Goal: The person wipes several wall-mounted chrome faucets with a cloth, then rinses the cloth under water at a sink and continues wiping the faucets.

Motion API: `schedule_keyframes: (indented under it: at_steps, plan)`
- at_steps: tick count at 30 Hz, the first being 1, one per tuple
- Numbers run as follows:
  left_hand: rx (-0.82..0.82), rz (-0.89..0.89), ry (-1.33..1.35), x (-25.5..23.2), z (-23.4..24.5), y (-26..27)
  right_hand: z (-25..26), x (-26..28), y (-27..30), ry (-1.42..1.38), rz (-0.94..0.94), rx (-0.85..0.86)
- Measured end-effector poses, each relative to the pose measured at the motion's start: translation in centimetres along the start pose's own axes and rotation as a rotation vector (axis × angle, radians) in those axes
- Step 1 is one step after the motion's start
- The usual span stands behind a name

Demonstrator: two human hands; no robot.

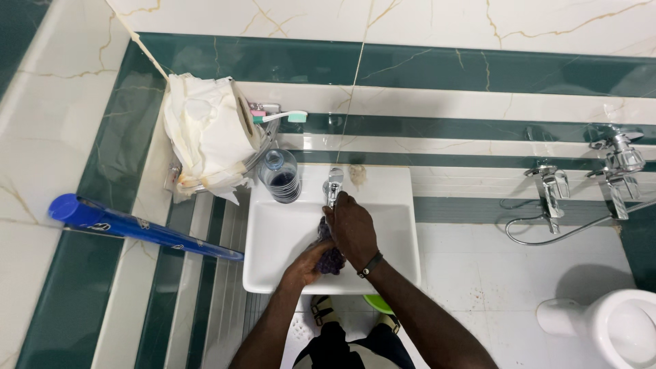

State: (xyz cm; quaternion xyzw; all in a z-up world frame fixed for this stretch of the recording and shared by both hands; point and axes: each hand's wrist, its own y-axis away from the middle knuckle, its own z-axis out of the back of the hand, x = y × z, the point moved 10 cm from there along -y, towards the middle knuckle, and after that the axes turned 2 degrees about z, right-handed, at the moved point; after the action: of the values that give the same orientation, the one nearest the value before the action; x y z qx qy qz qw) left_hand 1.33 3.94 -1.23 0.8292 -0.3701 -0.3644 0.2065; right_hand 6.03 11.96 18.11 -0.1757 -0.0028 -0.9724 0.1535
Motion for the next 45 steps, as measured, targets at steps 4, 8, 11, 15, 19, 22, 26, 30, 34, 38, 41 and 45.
schedule_keyframes:
  at_steps: [4,8,11,15,19,22,26,30,34,38,41,45]
  plan:
    - [0.016,0.026,0.218,-0.9,-3.9,0.4,5.8,-3.9,1.2,-0.238,0.094,-0.236]
    - [0.208,0.029,0.43,-1.4,-9.6,1.5,6.2,-8.1,5.7,-0.444,-0.029,-0.127]
    - [0.333,0.089,0.417,-1.2,-12.0,1.8,3.6,-7.2,8.5,-0.353,0.132,-0.014]
    - [0.393,0.245,0.115,-0.1,-11.9,2.0,2.2,-7.5,7.9,-0.122,0.412,-0.03]
    - [0.69,0.443,-0.019,0.3,-14.8,3.8,4.0,-6.4,6.7,-0.072,0.617,-0.105]
    - [0.647,0.481,-0.236,0.8,-13.9,2.9,4.7,-4.5,7.2,0.089,0.898,-0.18]
    - [0.289,0.184,-0.807,-1.0,-9.5,-2.1,-0.5,-6.2,4.4,0.248,0.725,0.284]
    - [-0.033,-0.248,-1.391,-2.8,-7.7,-5.5,-5.0,-9.9,3.0,0.05,0.347,0.257]
    - [-0.635,-0.823,-1.858,-5.5,-9.4,-1.8,-10.9,-14.0,1.8,0.166,0.155,0.39]
    - [-0.587,-1.112,-1.975,-5.6,-12.1,1.2,-9.2,-15.2,2.6,-0.282,-0.155,0.739]
    - [-0.466,-0.926,-1.315,-6.9,-9.6,1.7,-3.6,-13.7,4.8,-0.602,-0.257,0.673]
    - [-0.145,-0.364,-0.325,-4.4,-8.2,-1.4,3.3,-13.1,6.3,-0.915,-0.189,0.016]
